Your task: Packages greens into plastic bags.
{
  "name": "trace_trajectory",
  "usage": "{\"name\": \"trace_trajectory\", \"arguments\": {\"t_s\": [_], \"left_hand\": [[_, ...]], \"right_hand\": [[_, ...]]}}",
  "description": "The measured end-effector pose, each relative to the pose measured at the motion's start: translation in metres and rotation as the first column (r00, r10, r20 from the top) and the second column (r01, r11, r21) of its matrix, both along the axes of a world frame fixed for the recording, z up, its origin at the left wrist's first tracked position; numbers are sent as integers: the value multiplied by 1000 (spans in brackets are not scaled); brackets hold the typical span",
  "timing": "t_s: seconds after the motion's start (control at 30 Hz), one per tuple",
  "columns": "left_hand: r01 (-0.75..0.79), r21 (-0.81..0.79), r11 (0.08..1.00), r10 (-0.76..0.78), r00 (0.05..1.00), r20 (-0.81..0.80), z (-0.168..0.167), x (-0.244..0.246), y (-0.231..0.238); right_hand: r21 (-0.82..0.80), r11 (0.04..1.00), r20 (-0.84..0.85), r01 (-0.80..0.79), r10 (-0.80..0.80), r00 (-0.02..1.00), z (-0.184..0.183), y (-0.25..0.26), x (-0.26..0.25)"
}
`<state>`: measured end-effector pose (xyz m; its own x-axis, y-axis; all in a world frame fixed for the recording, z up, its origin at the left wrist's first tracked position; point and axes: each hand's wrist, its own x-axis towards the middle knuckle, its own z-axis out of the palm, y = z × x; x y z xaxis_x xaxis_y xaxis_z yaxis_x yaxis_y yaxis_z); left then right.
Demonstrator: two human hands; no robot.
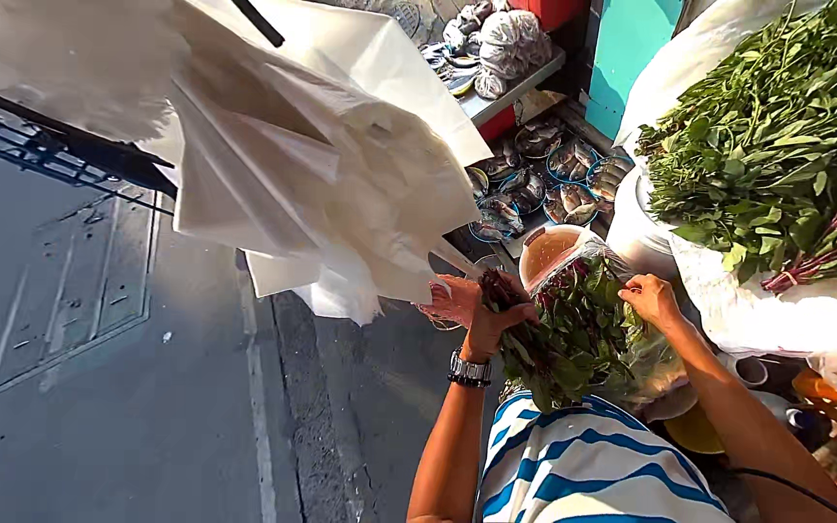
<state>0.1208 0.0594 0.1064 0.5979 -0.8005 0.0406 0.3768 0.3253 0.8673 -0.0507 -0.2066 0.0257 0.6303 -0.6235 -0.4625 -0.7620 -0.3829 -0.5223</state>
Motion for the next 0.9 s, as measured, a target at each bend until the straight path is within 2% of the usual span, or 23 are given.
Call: {"name": "trace_trajectory", "arguments": {"t_s": [0.07, 0.1, 0.17, 0.2, 0.23, 0.27, 0.3, 0.33, 0.43, 0.53, 0.6, 0.67, 0.73, 0.8, 0.9], "left_hand": [[18, 29, 999, -18, 1000, 22, 7, -5, -6], [12, 77, 997, -17, 998, 63, 13, -6, -9], [-62, 243, 968, -1, 968, 252, 27, -10, -16], [-118, 336, 935, -27, 918, 396, 32, -10, -20], [-178, 421, 890, -94, 830, 549, 34, -11, -24], [-242, 496, 834, -182, 729, 660, 36, -13, -29], [-297, 557, 775, -275, 636, 721, 38, -16, -34], [-339, 598, 726, -356, 558, 750, 40, -20, -39], [-378, 685, 623, -529, 441, 725, 43, -37, -50], [-317, 805, 502, -681, 429, 593, 47, -58, -64], [-281, 836, 471, -743, 385, 548, 42, -70, -72], [-254, 850, 461, -769, 363, 526, 35, -80, -76], [-207, 868, 452, -774, 393, 497, 31, -86, -79], [-117, 873, 473, -772, 421, 475, 26, -86, -80], [0, 766, 643, -689, 438, 578, 20, -81, -72]], "right_hand": [[120, 993, -63, -2, 10, 998, -18, 8, 4], [182, 982, -89, 54, -38, 995, -23, 11, 3], [368, 893, -65, 259, -253, 965, -20, 19, -3], [504, 793, -28, 342, -381, 924, -12, 23, -7], [640, 678, 16, 361, -481, 876, -1, 26, -13], [743, 594, 83, 307, -537, 840, 10, 27, -19], [794, 572, 186, 206, -552, 813, 21, 29, -24], [795, 598, 309, 102, -545, 779, 33, 32, -27], [608, 788, 603, -96, -380, 702, 73, 51, -29], [229, 968, 681, -103, -84, 728, 87, 73, -21], [-15, 999, 704, -36, 36, 709, 73, 86, -15], [-156, 985, 750, 69, 72, 658, 56, 93, -12], [-195, 970, 790, 145, 68, 610, 47, 96, -14], [-203, 964, 787, 170, 57, 615, 45, 95, -18], [-110, 978, 744, 175, -36, 667, 41, 85, -26]]}}
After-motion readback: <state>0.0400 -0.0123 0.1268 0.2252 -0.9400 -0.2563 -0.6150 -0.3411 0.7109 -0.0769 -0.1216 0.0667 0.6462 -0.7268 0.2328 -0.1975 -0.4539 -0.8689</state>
